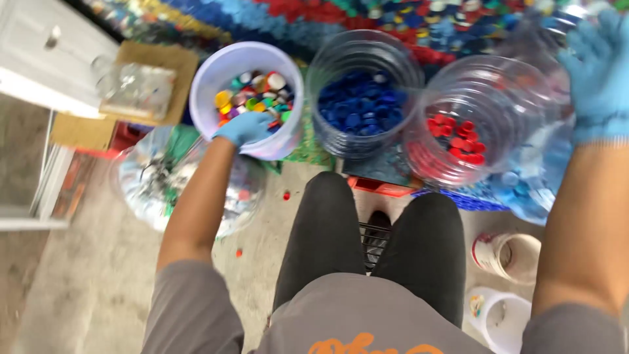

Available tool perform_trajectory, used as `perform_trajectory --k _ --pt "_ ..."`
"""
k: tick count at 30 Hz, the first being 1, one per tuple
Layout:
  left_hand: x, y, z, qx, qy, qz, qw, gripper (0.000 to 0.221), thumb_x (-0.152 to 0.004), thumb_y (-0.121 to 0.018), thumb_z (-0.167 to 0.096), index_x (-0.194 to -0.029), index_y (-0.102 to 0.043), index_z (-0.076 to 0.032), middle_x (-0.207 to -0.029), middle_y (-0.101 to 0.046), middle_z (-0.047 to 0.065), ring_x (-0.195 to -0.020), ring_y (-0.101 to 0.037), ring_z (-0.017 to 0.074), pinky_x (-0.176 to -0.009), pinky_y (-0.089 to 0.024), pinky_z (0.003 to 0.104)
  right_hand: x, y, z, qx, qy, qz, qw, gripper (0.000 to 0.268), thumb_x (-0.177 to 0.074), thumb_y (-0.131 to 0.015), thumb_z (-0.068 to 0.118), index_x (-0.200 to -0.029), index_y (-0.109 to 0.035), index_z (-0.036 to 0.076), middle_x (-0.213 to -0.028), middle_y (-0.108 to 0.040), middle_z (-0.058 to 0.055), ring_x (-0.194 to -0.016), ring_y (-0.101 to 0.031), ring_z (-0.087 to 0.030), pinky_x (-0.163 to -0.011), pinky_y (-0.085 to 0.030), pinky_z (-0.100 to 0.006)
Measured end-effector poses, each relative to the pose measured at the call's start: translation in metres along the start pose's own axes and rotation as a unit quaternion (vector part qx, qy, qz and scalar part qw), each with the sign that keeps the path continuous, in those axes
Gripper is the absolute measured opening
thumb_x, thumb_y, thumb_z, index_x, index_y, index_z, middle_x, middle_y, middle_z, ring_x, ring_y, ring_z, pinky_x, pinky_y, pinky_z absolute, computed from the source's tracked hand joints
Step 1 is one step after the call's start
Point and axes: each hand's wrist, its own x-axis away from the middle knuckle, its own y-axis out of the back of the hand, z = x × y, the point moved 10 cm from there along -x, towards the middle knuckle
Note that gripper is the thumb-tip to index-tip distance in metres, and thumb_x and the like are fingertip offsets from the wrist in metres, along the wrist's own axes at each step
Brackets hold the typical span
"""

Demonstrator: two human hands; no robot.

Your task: The person sorts mixed plastic bottle caps from a white bucket into separate clear containers by color. They pick up caps by hand and place blue caps into one container and red caps into another, continuing the process for the duration of the video.

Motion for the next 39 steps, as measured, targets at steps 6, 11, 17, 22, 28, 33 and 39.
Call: perform_trajectory --k 6,11,17,22,28,33,39 --pt "0.008 0.038 -0.058 -0.133 0.089 -0.047 0.986 0.039 -0.091 -0.047 -0.049 -0.103 -0.061 -0.014 -0.105 -0.069 0.027 -0.093 -0.067 0.0517 -0.086 -0.052 0.053 0.16 -0.126 -0.001 0.02 -0.035 0.055 0.998 0.056 -0.094 -0.071 0.054 -0.143 -0.065 0.027 -0.138 -0.073 0.003 -0.128 -0.072 -0.012 -0.108 -0.06 -0.027" --pt "-0.005 0.032 -0.03 -0.041 0.134 -0.004 0.99 0.037 -0.079 -0.08 -0.039 -0.104 -0.073 -0.013 -0.098 -0.074 0.008 -0.092 -0.067 0.0317 -0.089 -0.051 0.044 0.228 -0.172 -0.035 -0.002 -0.035 0.087 0.996 0.043 -0.107 -0.054 0.035 -0.142 -0.06 0.011 -0.136 -0.068 -0.013 -0.129 -0.069 -0.028 -0.108 -0.058 -0.041" --pt "0.033 0.058 -0.023 0.125 0.206 -0.089 0.966 0.023 -0.091 -0.072 -0.031 -0.104 -0.078 -0.014 -0.102 -0.076 0.005 -0.095 -0.069 0.0226 -0.092 -0.053 0.038 0.256 -0.195 -0.064 -0.014 -0.077 0.071 0.994 0.038 -0.109 -0.049 0.027 -0.135 -0.062 0.003 -0.128 -0.069 -0.016 -0.123 -0.068 -0.029 -0.105 -0.058 -0.041" --pt "0.042 0.083 -0.045 0.223 0.133 -0.16 0.952 0.015 -0.095 -0.07 -0.023 -0.088 -0.07 -0.01 -0.092 -0.072 0.002 -0.09 -0.067 0.0157 -0.086 -0.055 0.036 0.262 -0.198 -0.077 0.001 -0.085 0.05 0.995 0.034 -0.109 -0.05 0.024 -0.134 -0.061 0.003 -0.125 -0.069 -0.018 -0.119 -0.07 -0.031 -0.101 -0.059 -0.041" --pt "0.063 0.128 -0.177 0.369 0.011 -0.245 0.897 0.018 -0.096 -0.072 -0.015 -0.112 -0.075 -0.009 -0.098 -0.075 0.006 -0.088 -0.067 0.0153 -0.084 -0.059 0.03 0.259 -0.237 -0.063 0.178 0.064 0.096 0.977 0.046 -0.095 -0.067 -0.001 -0.14 -0.06 -0.003 -0.118 -0.07 -0.025 -0.107 -0.07 -0.033 -0.096 -0.057 -0.046" --pt "0.06 0.118 -0.326 0.442 -0.097 -0.186 0.872 0.012 -0.094 -0.071 -0.012 -0.105 -0.075 -0.01 -0.084 -0.073 0.001 -0.077 -0.067 0.0119 -0.076 -0.057 0.027 0.26 -0.298 -0.018 0.366 0.262 0.127 0.884 0.059 -0.089 -0.083 0.018 -0.143 -0.062 0.007 -0.117 -0.071 -0.017 -0.107 -0.068 -0.036 -0.094 -0.052 -0.05" --pt "0.022 0.079 -0.41 0.372 -0.147 -0.087 0.912 0.014 -0.092 -0.08 -0.017 -0.105 -0.076 -0.013 -0.096 -0.078 0.0 -0.092 -0.07 0.0118 -0.089 -0.057 0.034 0.254 -0.294 -0.005 0.479 0.412 0.083 0.771 0.057 -0.086 -0.086 0.019 -0.139 -0.066 0.012 -0.111 -0.069 -0.006 -0.097 -0.068 -0.026 -0.087 -0.056 -0.041"
